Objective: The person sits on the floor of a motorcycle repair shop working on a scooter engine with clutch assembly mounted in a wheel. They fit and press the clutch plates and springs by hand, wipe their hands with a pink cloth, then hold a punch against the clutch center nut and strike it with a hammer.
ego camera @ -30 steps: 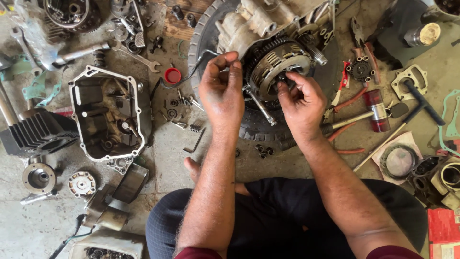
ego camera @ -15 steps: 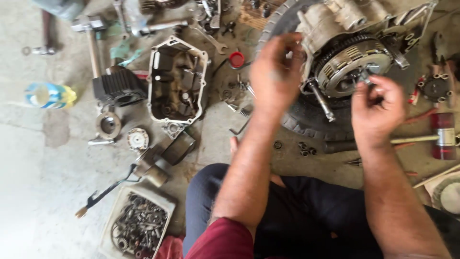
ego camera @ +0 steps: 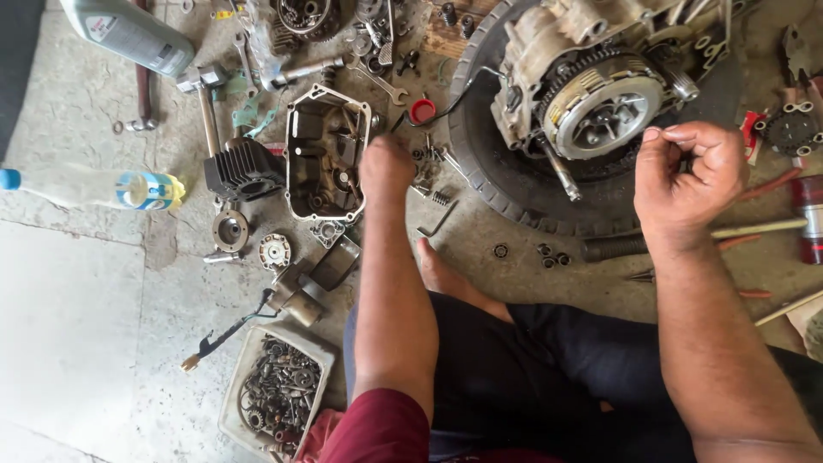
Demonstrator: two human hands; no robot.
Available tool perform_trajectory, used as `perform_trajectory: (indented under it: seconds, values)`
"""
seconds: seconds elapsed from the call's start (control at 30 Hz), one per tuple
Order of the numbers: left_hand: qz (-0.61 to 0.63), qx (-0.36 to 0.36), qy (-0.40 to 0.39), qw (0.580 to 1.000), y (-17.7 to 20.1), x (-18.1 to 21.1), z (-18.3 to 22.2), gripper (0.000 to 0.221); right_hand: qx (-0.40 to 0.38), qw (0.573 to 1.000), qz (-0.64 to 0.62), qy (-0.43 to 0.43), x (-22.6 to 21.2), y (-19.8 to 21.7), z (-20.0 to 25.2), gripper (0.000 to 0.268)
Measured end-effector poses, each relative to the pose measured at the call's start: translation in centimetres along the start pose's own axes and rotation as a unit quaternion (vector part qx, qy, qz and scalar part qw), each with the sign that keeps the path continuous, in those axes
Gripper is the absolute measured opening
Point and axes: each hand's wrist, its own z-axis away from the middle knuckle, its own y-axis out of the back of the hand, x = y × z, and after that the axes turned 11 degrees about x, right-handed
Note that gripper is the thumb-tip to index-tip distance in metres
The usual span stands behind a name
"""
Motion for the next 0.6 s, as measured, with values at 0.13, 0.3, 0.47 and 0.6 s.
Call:
perform_trajectory:
  seconds: [0.13,0.3,0.47,0.6]
  values:
    - [0.032,-0.042,0.013,0.999,-4.7,-0.5,0.7,0.030,0.012,1.000,-0.016,0.000,0.5,0.5,-0.1,0.024]
    - [0.015,0.033,-0.058,0.998,-9.2,-1.9,0.3,0.028,0.043,0.998,-0.038,0.000,-0.2,1.1,-1.0,0.023]
    - [0.017,-0.018,-0.022,0.999,-7.0,-0.8,0.8,0.023,0.059,0.998,-0.035,0.009,-1.3,1.1,-2.0,0.025]
    - [-0.005,-0.035,-0.014,0.999,-8.4,-1.6,0.1,0.018,0.069,0.997,-0.024,0.028,-1.8,1.0,-2.7,0.025]
